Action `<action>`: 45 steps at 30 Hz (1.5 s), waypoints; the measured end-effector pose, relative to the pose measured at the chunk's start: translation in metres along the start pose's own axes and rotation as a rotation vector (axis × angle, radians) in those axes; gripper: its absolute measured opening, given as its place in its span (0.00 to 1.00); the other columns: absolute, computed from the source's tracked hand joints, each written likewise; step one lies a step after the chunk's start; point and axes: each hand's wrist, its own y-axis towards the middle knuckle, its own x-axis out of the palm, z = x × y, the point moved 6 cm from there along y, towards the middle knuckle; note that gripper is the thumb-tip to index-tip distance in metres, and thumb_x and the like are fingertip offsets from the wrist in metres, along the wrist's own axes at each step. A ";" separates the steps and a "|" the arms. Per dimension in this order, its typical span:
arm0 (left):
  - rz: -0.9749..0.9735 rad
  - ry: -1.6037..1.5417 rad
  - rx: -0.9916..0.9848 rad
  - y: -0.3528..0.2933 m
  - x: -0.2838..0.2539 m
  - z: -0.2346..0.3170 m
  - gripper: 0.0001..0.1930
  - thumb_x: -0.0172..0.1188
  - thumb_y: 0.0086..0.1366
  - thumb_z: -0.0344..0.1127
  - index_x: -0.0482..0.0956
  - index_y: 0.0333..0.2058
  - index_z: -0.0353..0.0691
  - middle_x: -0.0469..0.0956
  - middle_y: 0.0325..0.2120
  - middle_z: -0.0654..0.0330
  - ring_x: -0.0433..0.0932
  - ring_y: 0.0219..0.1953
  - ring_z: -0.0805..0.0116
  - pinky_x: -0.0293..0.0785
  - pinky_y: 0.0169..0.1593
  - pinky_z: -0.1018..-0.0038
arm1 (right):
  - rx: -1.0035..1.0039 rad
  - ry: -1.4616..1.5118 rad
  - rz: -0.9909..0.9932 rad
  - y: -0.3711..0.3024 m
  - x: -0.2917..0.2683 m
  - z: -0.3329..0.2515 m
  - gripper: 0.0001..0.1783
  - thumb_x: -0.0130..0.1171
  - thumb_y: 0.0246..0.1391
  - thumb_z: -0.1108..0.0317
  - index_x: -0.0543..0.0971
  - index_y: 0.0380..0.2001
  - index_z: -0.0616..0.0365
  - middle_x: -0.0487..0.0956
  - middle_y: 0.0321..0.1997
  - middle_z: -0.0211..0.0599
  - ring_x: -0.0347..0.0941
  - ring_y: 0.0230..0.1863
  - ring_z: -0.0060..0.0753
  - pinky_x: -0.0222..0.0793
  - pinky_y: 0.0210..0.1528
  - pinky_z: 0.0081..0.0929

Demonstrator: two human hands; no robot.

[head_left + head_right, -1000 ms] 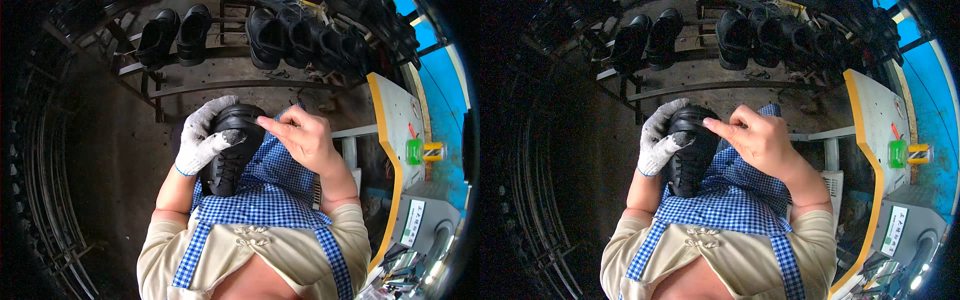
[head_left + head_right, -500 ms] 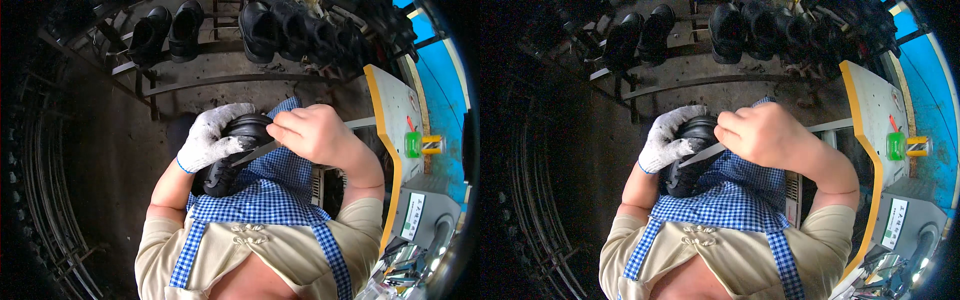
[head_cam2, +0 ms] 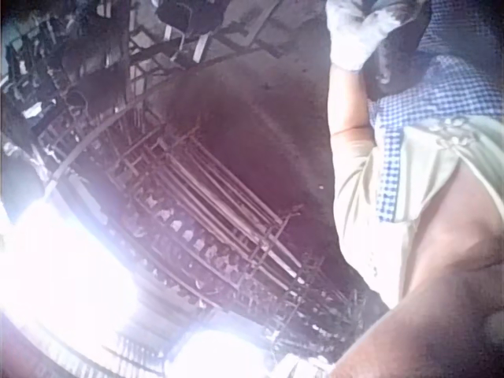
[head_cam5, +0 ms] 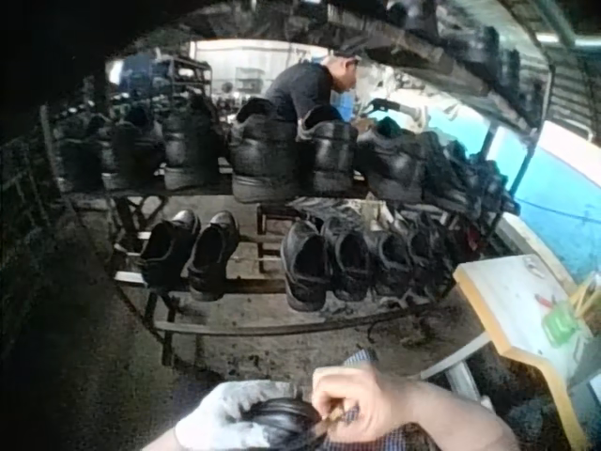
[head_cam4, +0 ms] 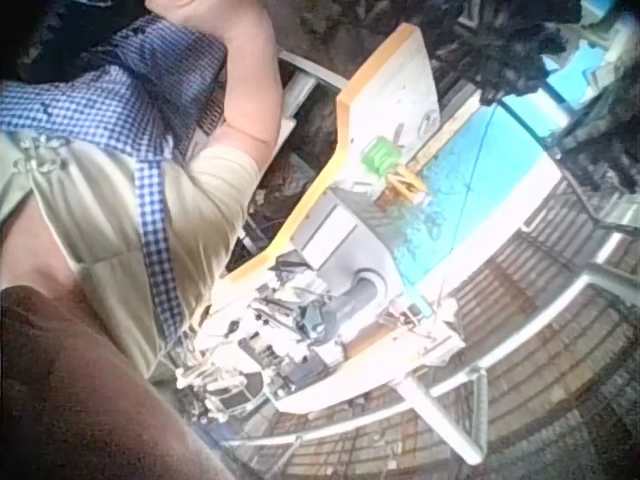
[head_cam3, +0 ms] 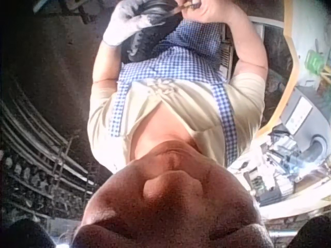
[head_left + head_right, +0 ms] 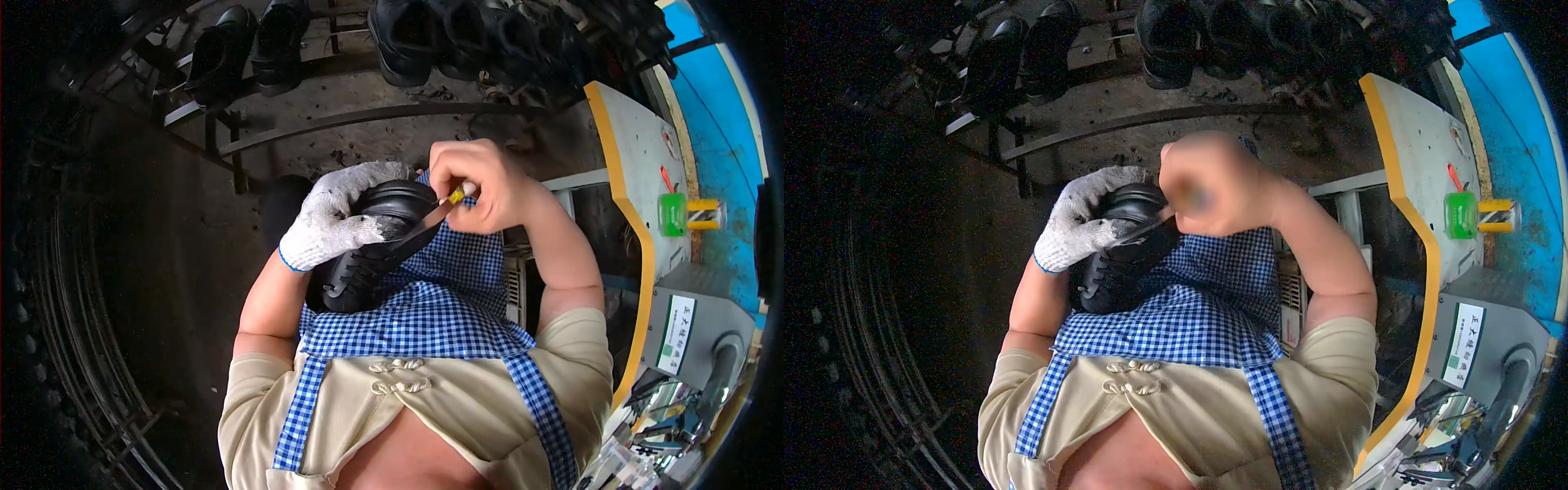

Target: The person uses a small metal tool to scrape the soles and edges of black shoes. They handle the shoes one at a time, picking them up from a metal rack, cleaning them, and placing them back. The person wears white gloves and a blue checkered apron while working in a workshop environment.

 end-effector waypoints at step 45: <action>0.810 -0.286 0.226 -0.046 -0.073 0.039 0.13 0.56 0.63 0.29 0.75 0.46 0.31 0.78 0.39 0.60 0.76 0.43 0.72 0.70 0.49 0.77 | -0.073 0.653 0.738 0.042 0.092 0.048 0.32 0.65 0.52 0.71 0.67 0.59 0.61 0.73 0.25 0.24 0.69 0.24 0.15 0.65 0.27 0.15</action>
